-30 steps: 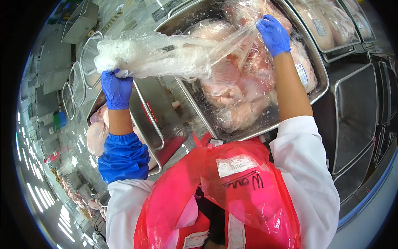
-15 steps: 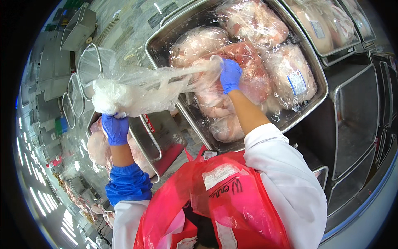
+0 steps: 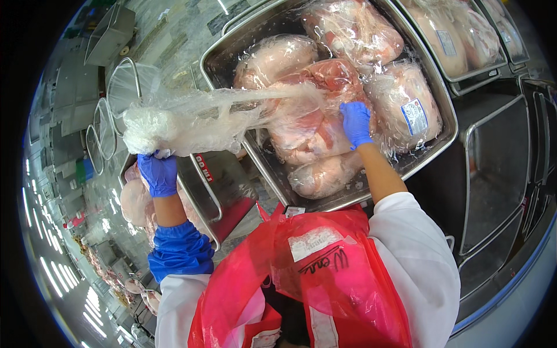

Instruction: The person removes a large piece of raw meat from a plastic bag and places it in a metal tray. They then use a knife to trim fat and connective tissue from the meat, working methodically across the surface.

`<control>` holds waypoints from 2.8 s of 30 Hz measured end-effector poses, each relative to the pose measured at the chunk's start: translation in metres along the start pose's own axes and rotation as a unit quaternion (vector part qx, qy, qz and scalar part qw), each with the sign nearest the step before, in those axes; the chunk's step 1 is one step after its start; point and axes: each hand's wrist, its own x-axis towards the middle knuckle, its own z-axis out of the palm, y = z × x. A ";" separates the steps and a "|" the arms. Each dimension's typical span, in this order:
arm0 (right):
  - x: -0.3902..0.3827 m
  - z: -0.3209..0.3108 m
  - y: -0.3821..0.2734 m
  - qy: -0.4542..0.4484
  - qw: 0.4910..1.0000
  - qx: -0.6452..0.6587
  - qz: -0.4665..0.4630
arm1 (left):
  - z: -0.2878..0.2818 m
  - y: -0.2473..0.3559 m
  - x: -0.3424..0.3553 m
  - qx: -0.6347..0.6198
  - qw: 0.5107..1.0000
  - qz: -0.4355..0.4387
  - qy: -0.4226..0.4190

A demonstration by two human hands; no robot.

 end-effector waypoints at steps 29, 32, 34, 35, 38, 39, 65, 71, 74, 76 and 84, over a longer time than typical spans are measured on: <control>-0.017 -0.104 -0.064 -0.155 0.939 0.240 0.194 | 0.036 -0.021 -0.011 -0.041 0.993 -0.060 -0.098; -0.002 -0.111 -0.048 -0.179 0.932 0.264 0.171 | 0.058 -0.027 -0.010 -0.054 0.993 -0.064 -0.084; -0.011 -0.105 -0.076 -0.096 0.986 0.132 0.017 | 0.066 -0.035 -0.014 -0.046 0.991 -0.089 -0.090; -0.010 -0.110 -0.088 -0.108 0.964 0.212 0.116 | 0.069 -0.036 -0.011 -0.043 0.991 -0.092 -0.091; -0.007 -0.130 -0.074 -0.137 0.893 0.325 0.278 | 0.075 -0.048 -0.011 -0.043 0.991 -0.099 -0.072; -0.006 -0.132 -0.064 -0.151 0.872 0.345 0.314 | 0.088 -0.049 -0.016 -0.041 0.991 -0.106 -0.069; -0.120 0.019 0.001 0.195 0.910 0.061 0.360 | 0.013 0.004 0.042 -0.084 0.967 -0.040 -0.237; -0.110 0.000 -0.007 0.220 0.805 0.313 0.454 | 0.050 -0.003 0.007 -0.020 0.999 -0.002 -0.036; -0.104 0.008 0.006 0.144 0.801 0.421 0.400 | 0.008 -0.012 0.031 -0.005 0.992 0.007 -0.124; -0.077 -0.031 -0.025 0.048 0.754 0.512 0.409 | 0.007 -0.016 0.027 -0.052 0.994 -0.022 -0.090; 0.067 -0.113 -0.061 0.030 0.508 0.769 0.387 | 0.044 -0.023 -0.003 -0.006 0.995 -0.053 -0.083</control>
